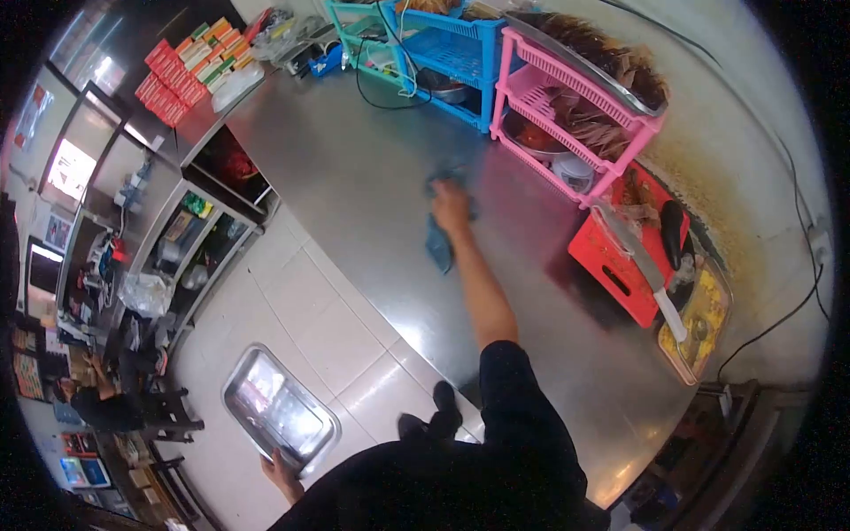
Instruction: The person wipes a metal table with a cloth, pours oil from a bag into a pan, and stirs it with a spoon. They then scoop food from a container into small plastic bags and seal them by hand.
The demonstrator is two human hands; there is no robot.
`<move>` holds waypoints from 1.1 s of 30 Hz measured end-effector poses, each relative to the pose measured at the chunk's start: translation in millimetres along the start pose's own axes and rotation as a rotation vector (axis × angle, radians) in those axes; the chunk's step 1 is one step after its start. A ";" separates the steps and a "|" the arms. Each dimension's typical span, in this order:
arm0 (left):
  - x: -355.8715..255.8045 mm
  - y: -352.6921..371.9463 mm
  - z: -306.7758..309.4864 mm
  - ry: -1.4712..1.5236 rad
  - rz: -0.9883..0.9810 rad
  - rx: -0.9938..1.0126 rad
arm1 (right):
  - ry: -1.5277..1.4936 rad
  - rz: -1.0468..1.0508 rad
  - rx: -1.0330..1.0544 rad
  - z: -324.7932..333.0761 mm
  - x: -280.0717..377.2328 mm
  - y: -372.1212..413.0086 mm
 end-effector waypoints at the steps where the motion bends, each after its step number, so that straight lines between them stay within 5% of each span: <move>1: 2.7 -2.9 0.8 0.042 0.065 0.018 | -0.118 0.049 0.080 -1.2 39.6 15.1; 4: -39.1 11.3 -28.4 0.074 -0.029 0.024 | -0.309 0.209 0.452 -8.2 128.5 99.8; 6: -45.2 20.5 -32.3 0.089 -0.038 0.050 | -0.538 0.203 0.922 10.8 168.3 177.9; 8: -54.1 35.0 -38.5 0.170 -0.066 0.062 | -0.677 0.382 1.101 55.9 180.2 239.3; 11: -54.1 64.8 -33.6 0.170 0.031 0.080 | -0.533 0.203 1.126 141.3 120.9 271.2; 12: -60.3 80.7 -35.7 0.263 0.033 0.085 | -0.416 0.082 1.330 178.3 91.9 271.4; 14: -60.5 97.6 -30.2 0.213 0.032 0.071 | -0.019 -0.043 1.355 246.7 15.3 275.3; 15: -58.8 101.6 -27.5 0.239 0.075 0.070 | 0.232 0.052 1.167 276.7 -19.2 278.0; 16: -60.3 106.4 -21.3 0.263 0.115 0.047 | 0.817 -0.121 1.198 318.7 -21.3 263.8; 17: -81.5 122.1 -14.2 0.120 0.146 -0.039 | 0.884 -0.089 1.027 359.3 23.9 232.9; 19: -11.2 95.2 11.4 0.156 -0.005 0.003 | 0.337 0.070 0.670 364.9 46.2 205.0; 21: -71.1 115.8 7.8 0.269 -0.028 0.062 | 0.062 0.116 0.619 367.8 133.5 184.7; 24: -80.4 126.3 28.1 0.228 -0.043 0.059 | -0.377 0.220 0.491 352.1 253.8 193.5; 30: -59.4 126.3 149.6 0.071 -0.274 -0.154 | -0.373 0.866 0.626 260.9 513.3 315.0; 31: -52.1 128.2 171.4 0.081 -0.156 -0.155 | -0.305 1.039 0.536 251.0 558.7 346.9; 32: -58.6 134.6 198.1 0.032 -0.229 -0.221 | -0.324 1.130 0.607 237.6 592.1 377.8; 33: -39.9 134.5 223.3 -0.015 -0.100 -0.256 | -0.344 1.245 0.682 223.2 616.3 405.6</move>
Point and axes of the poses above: each hand's wrist, its own y-axis away from the middle knuckle, its own z-axis out of the back of the hand, x = y × z, the point moved 6 cm from there along -y, towards the middle knuckle, and after that the axes turned 11 degrees about y, right-handed, at the moved point
